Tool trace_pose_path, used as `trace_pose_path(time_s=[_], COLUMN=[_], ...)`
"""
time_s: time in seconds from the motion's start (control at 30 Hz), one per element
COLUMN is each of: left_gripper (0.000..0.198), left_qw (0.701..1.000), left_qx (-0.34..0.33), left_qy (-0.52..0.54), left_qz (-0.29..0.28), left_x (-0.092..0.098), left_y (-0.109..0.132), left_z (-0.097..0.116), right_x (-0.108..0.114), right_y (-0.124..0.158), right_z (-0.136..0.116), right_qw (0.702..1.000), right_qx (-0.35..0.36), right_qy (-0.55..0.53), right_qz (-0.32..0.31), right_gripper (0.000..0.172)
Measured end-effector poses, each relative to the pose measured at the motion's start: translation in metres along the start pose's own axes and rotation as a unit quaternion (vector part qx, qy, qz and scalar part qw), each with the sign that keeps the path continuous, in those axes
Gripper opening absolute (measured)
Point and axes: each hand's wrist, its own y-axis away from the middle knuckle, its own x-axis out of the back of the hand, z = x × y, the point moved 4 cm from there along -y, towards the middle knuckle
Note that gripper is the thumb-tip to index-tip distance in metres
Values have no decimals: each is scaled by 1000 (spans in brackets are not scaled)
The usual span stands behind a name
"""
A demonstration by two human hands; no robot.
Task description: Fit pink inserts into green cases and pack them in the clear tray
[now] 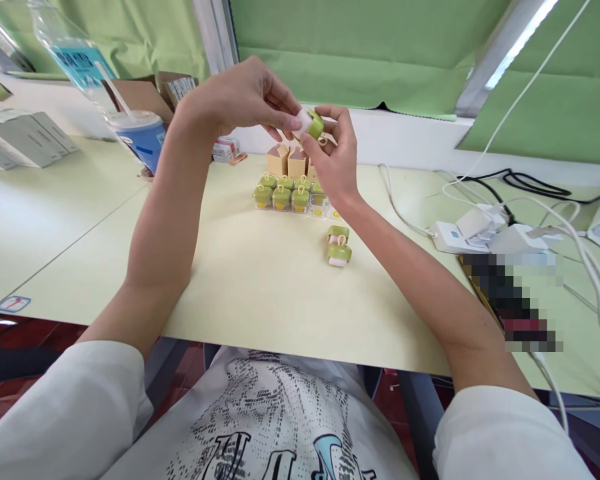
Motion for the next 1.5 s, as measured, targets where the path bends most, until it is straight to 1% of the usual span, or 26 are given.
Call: trace_pose_path(time_s=[0.13, 0.27, 0.33, 0.4, 0.5, 0.53, 0.63, 0.73, 0.8, 0.87, 0.93, 1.0, 1.07, 1.13, 1.2, 1.27, 1.3, 1.37, 1.43, 1.5], left_gripper=[15, 21, 20, 19, 7, 7, 24, 29, 34, 43, 47, 47, 46, 44, 40, 36, 35, 35, 37, 37], left_qw=[1000, 999, 999, 999, 1000, 1000, 998, 997, 998, 999, 999, 999, 999, 999, 999, 996, 995, 995, 996, 997], left_qx=[7, -7, -15, -17, -16, -9, 29, 53, 42, 24, 14, 7, 2, 13, 45, 83, 95, 97, 87, 71], left_qy=[-16, -2, 0, 0, 3, 9, 46, 55, 42, 34, 37, 45, 48, 42, 29, 21, 21, 26, 30, 33], left_qz=[22, 54, 50, 38, 15, 5, -22, -24, -18, -8, 0, 0, -4, -9, -12, -6, 1, 16, 19, 14], left_x=[1, 1, 0, 0, -1, -1, -2, -2, -1, -1, 0, 0, 1, 3, 5, 7, 8, 10, 10, 10], left_y=[0, 0, 1, 2, 3, 3, 6, 8, 8, 8, 5, 2, 0, 1, 3, 6, 7, 9, 9, 8], left_z=[-1, 0, 1, 3, 7, 8, 9, 8, 7, 6, 2, -3, -6, -7, -6, -5, -5, -4, -3, -3], right_x=[8, 16, 19, 20, 20, 20, 18, 18, 18, 18, 20, 24, 28, 31, 35, 39, 41, 40, 36, 30], right_y=[2, 2, 3, 5, 7, 8, 7, 4, 2, 1, 1, 0, 0, -1, -2, -4, -5, -6, -8, -9], right_z=[0, 10, 14, 14, 12, 12, 14, 19, 19, 16, 13, 12, 12, 17, 26, 38, 43, 56, 69, 81], right_qw=[999, 987, 978, 974, 981, 983, 985, 984, 986, 989, 989, 987, 983, 976, 968, 973, 981, 995, 998, 995], right_qx=[-16, -48, -65, -72, -65, -59, -32, -12, -3, 8, 20, 25, 18, -6, -32, -33, -23, 2, 13, 11], right_qy=[-27, -112, -150, -166, -144, -135, -132, -135, -138, -140, -148, -160, -181, -213, -237, -215, -183, -99, -24, 23], right_qz=[31, 107, 133, 136, 114, 107, 108, 114, 89, 39, 10, 11, 27, 50, 74, 76, 61, 6, -53, -94], right_gripper=[111, 112, 112, 108, 102, 100, 96, 96, 97, 102, 104, 105, 103, 96, 84, 71, 66, 56, 49, 44])
